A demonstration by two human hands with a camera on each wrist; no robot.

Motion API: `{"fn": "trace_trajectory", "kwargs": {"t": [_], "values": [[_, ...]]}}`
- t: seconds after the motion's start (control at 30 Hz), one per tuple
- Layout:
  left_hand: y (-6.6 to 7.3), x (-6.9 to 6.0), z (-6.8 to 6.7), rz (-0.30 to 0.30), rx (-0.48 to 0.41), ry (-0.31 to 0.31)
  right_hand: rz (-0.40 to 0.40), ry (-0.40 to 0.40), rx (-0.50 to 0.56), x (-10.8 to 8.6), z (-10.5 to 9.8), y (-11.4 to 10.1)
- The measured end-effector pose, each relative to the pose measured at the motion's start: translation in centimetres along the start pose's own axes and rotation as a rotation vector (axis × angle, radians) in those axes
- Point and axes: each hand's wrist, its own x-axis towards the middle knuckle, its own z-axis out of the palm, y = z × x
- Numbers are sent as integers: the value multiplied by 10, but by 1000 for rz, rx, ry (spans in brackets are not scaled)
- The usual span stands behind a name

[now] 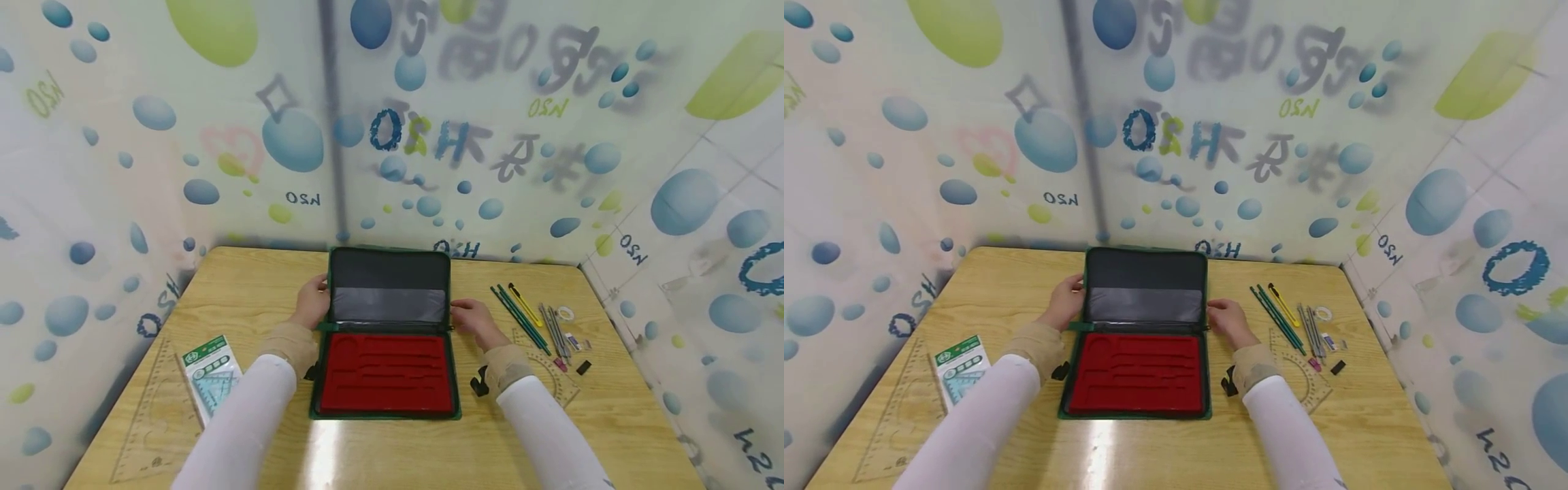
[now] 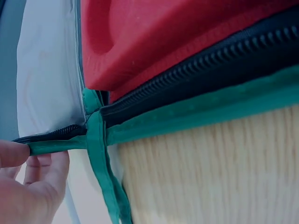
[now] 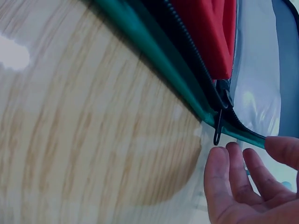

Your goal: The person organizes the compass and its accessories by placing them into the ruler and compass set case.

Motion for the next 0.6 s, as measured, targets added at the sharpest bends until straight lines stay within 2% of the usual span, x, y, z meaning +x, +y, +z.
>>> {"fn": "trace_trajectory", "kwargs": {"t": [0.23,0.6], "values": [[2,-1,6,23,19,58,-3,21,-5,1,-2,1],[2,1,9,25,22,70,3,20,16,3,-7,6]]}}
